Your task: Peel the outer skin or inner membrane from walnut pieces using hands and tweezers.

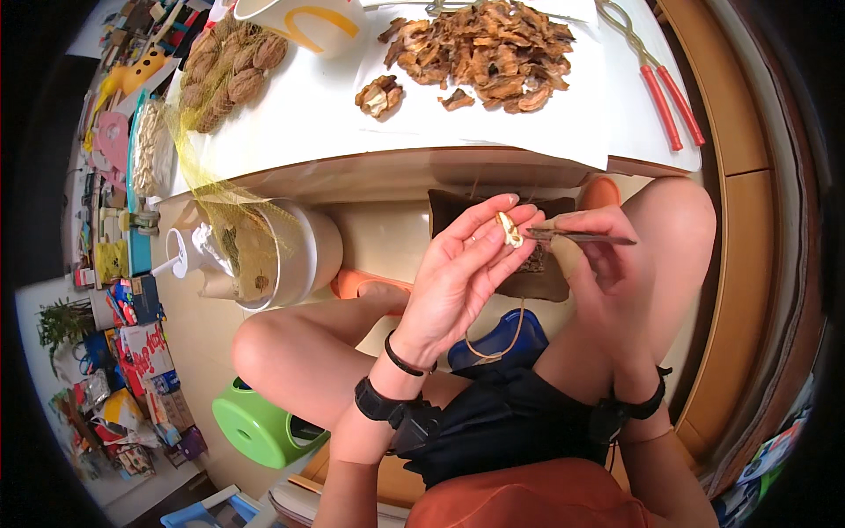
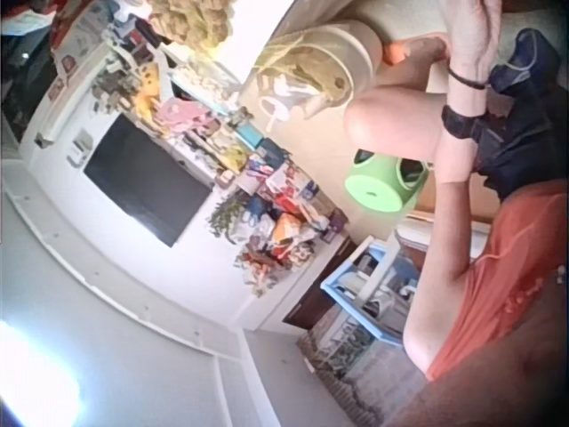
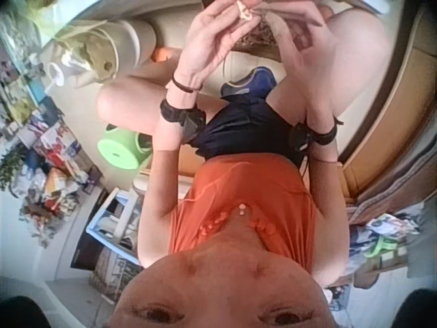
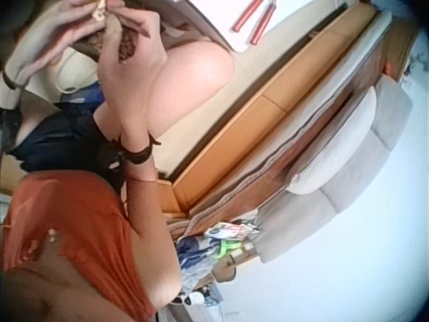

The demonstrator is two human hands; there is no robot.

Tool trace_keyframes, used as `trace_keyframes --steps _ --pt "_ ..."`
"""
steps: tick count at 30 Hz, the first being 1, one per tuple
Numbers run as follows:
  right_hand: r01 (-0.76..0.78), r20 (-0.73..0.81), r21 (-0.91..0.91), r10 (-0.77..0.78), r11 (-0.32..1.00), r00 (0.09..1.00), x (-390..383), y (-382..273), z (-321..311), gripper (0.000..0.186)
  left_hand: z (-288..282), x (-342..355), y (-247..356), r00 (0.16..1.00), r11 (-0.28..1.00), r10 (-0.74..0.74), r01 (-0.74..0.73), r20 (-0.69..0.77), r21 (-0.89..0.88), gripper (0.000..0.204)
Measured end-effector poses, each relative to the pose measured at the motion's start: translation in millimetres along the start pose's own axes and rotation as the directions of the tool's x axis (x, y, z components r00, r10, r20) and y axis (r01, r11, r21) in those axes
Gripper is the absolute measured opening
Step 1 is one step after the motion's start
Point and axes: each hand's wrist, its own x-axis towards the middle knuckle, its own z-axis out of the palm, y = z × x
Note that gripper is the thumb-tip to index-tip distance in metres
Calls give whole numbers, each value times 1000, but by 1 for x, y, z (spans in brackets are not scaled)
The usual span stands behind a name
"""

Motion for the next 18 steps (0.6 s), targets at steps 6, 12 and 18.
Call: trace_keyframes --steps 6,12,18 --pt "101 24 -98 -99 990 995 -2 -1 1 23 3 -9 2 999 999 41 -41 -12 -9 30" --pt "151 43 -148 -146 978 988 -3 0 -4 23 4 -14 4 998 997 69 -69 0 28 30" --pt "230 61 -109 -225 967 973 -3 -3 0 26 6 -18 4 996 992 92 -91 -2 82 31"
